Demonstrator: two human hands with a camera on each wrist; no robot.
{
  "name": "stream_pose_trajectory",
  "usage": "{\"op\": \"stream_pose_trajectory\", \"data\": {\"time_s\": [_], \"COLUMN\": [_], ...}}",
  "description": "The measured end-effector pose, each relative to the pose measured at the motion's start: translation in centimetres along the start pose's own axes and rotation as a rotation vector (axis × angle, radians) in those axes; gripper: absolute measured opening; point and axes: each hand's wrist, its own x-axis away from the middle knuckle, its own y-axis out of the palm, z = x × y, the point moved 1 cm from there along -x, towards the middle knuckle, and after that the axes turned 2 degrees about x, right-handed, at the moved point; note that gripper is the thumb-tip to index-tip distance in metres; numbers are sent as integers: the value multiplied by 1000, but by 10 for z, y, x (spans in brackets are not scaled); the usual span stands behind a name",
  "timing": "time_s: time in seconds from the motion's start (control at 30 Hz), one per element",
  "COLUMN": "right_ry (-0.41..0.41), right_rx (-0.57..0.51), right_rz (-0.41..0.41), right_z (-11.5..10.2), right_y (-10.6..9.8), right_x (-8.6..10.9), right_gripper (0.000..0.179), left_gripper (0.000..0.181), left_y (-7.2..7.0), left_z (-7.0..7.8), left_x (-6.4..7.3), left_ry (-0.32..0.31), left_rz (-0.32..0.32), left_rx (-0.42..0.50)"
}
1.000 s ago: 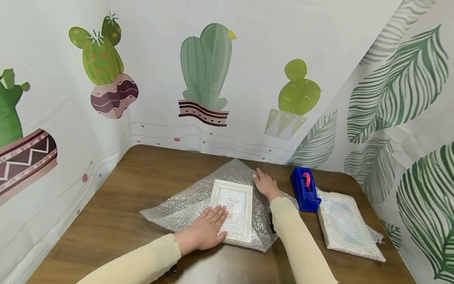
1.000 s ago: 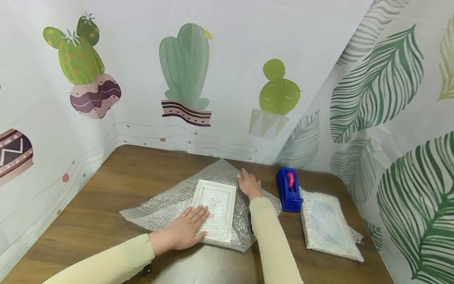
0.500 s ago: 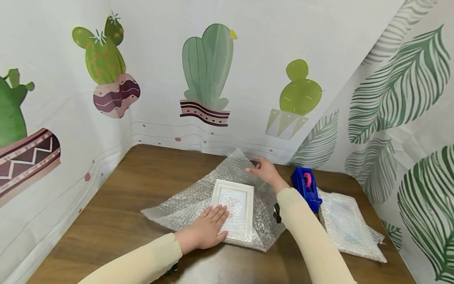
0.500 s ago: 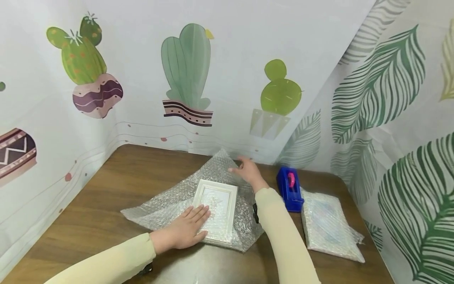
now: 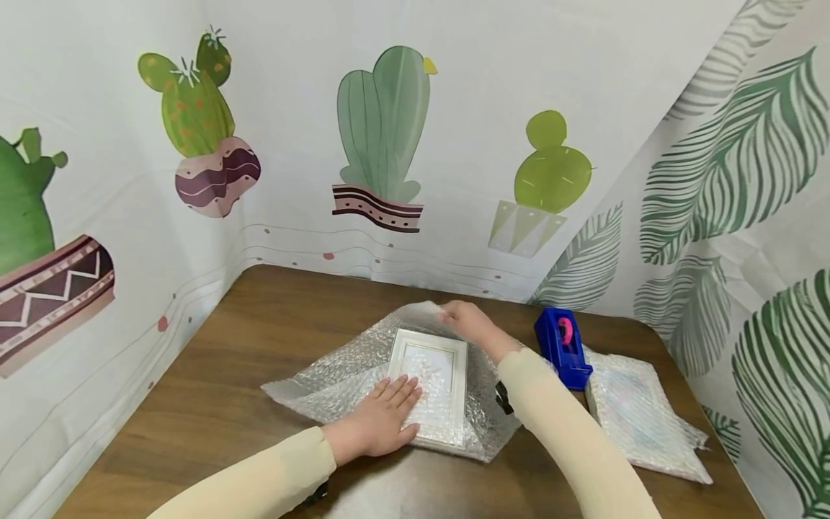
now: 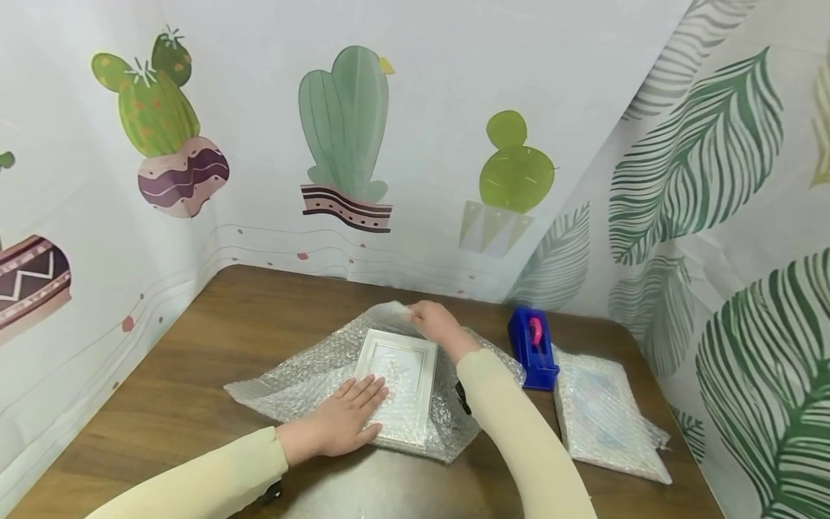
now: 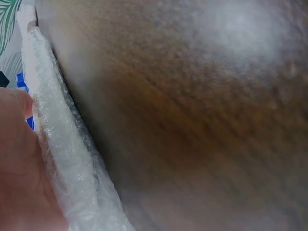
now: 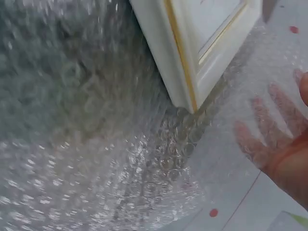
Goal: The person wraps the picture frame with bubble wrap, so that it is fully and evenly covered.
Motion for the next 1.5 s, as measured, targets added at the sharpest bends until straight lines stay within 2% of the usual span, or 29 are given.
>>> {"op": "stream_pose_trajectory", "data": {"time_s": [0.07, 0.13, 0.3, 0.4, 0.5, 0.6, 0.73, 1.03, 1.17, 1.27, 1.4, 1.5], "right_ry": [1, 2, -29, -74, -111, -104, -77, -103, -90, -77, -45, -12], "right_rx": [-103, -159, -199, -145, -39, 45, 93, 179, 156, 146, 188, 223], "right_rz": [-10, -31, -60, -33, 1, 26, 32, 57, 39, -4, -87, -109], "right_z": [3, 4, 3, 0, -3, -6, -9, -9, -9, -12, -21, -27], "right_y": [2, 5, 21, 34, 48, 60, 67, 83, 83, 81, 84, 91], "right_x": [9, 19, 44, 54, 60, 64, 66, 69, 70, 71, 74, 81], "right_gripper": [42, 44, 45, 42, 40, 40, 39, 39, 40, 42, 51, 57], "left_gripper": [66, 65, 63, 64, 64, 65, 66, 65, 65, 64, 64, 63], "left_y": [0, 0, 4, 6, 4, 0, -3, 11, 14, 14, 12, 11], "left_z": [1, 2, 3, 3, 4, 6, 9, 9, 7, 6, 5, 6], "left_x": [-1, -2, -5, -7, -8, -9, -8, -8, -10, -10, -8, -8], "left_ry": [2, 2, 4, 1, -15, -39, -63, -72, -60, -56, -61, -56], "left_rz": [-3, -6, 6, 14, -1, -27, -32, 40, 54, 55, 44, 37], "left_rx": [4, 8, 25, 22, 14, 21, 16, -49, -51, -27, -15, -38]}}
